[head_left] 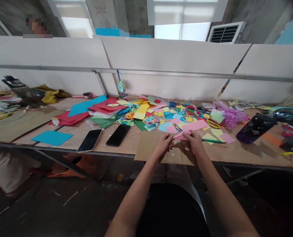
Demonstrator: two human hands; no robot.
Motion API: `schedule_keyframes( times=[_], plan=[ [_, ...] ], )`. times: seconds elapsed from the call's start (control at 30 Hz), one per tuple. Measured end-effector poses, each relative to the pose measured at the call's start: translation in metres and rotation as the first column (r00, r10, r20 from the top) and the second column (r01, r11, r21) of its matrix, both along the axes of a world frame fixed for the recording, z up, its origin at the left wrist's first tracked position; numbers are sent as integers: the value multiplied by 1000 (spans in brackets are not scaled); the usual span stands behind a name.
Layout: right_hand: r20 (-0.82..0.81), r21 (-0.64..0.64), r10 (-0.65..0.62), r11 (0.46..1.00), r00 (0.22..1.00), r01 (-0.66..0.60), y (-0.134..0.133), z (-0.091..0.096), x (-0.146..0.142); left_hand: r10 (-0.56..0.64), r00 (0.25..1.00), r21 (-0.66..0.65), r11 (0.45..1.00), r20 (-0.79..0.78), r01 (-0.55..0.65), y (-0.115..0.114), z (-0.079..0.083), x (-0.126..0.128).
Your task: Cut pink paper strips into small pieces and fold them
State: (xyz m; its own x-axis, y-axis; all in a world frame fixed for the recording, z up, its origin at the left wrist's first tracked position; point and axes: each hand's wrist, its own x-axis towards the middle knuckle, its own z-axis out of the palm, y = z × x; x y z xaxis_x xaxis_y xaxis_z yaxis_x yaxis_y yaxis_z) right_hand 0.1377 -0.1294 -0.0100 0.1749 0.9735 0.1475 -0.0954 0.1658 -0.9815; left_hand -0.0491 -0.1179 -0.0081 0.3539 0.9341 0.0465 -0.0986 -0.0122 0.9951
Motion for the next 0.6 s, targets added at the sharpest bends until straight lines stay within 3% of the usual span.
schedule_keyframes(
  times=[0.27, 0.6],
  plan=[
    [-117, 24, -9, 1000, 993, 12, 1, 2, -2, 9, 1000, 7, 1000, 17, -9, 0, 3, -2],
    [-106, 44, -14, 999, 994, 18, 2, 2, -2, -24, 998, -4, 1000, 54, 24, 2, 2, -3]
  ],
)
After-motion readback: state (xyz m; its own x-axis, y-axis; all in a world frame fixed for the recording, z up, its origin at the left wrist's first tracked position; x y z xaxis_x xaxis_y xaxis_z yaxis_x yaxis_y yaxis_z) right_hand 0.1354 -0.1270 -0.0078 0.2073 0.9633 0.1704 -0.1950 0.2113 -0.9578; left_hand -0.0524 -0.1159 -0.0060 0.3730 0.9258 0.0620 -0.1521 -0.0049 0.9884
